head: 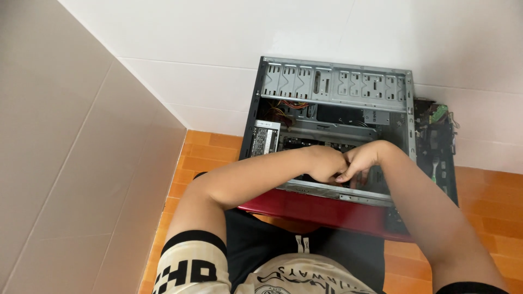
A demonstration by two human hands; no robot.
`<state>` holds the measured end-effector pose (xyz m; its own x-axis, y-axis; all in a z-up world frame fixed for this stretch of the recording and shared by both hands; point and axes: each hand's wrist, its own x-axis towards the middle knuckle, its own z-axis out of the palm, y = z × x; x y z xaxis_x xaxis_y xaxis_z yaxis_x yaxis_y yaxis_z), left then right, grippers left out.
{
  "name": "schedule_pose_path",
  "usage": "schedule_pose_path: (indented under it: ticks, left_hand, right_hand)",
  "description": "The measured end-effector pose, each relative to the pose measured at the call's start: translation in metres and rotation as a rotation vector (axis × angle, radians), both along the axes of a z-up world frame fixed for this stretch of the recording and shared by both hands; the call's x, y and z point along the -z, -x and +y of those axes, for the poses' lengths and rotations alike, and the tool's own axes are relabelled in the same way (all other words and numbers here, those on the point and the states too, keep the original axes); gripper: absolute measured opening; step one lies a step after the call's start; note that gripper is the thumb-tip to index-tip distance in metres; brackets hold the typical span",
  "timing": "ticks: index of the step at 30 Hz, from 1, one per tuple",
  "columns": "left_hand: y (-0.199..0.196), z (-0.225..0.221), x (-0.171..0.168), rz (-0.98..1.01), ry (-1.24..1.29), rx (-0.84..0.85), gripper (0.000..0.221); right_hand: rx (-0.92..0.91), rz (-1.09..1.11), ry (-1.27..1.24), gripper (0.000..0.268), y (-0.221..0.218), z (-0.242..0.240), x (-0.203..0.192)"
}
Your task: Installing a motherboard into a computer case and securing it with screws using a screwdriver.
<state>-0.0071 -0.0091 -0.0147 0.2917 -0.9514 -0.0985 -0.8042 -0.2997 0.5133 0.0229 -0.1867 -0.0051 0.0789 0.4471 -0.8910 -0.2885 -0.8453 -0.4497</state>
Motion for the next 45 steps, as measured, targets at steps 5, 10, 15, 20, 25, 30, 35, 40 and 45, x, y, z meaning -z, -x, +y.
schedule_pose_path:
  ticks: [5, 10, 15, 20, 25, 30, 35, 40, 45]
  left_hand:
    - [0.013, -0.005, -0.03, -0.039, -0.057, -0.171, 0.05]
    - [0.021, -0.008, -0.044, -0.023, -0.09, -0.227, 0.055]
    - [0.026, -0.01, -0.041, -0.054, -0.091, -0.209, 0.051]
    - [0.023, -0.01, -0.041, -0.066, -0.085, -0.192, 0.049]
    - [0.024, -0.012, -0.038, -0.075, -0.087, -0.171, 0.046]
    - [0.026, -0.012, -0.033, -0.078, -0.086, -0.141, 0.043]
    - [0.024, -0.012, -0.028, -0.077, -0.093, -0.108, 0.04]
    - [0.02, -0.01, -0.027, -0.077, -0.09, -0.067, 0.038]
    - [0.018, -0.011, -0.024, -0.084, -0.092, -0.036, 0.035]
  right_hand:
    - [0.042, -0.017, 0.03, 0.104, -0.001, -0.001, 0.004]
    - [0.038, -0.011, 0.029, 0.102, -0.007, -0.013, 0.023]
    - [0.08, 0.005, 0.04, 0.085, -0.004, -0.009, 0.012]
    - [0.054, -0.015, 0.029, 0.076, -0.008, -0.017, 0.034]
    - [0.078, 0.034, 0.042, 0.069, -0.005, -0.009, 0.02]
    - [0.066, 0.052, 0.045, 0.074, -0.002, -0.001, 0.009]
    - [0.108, 0.063, 0.045, 0.082, 0.003, 0.006, -0.005]
    - [0.108, 0.063, 0.043, 0.088, 0.005, 0.004, 0.001]
    - [0.09, 0.048, 0.037, 0.089, 0.004, -0.001, 0.018]
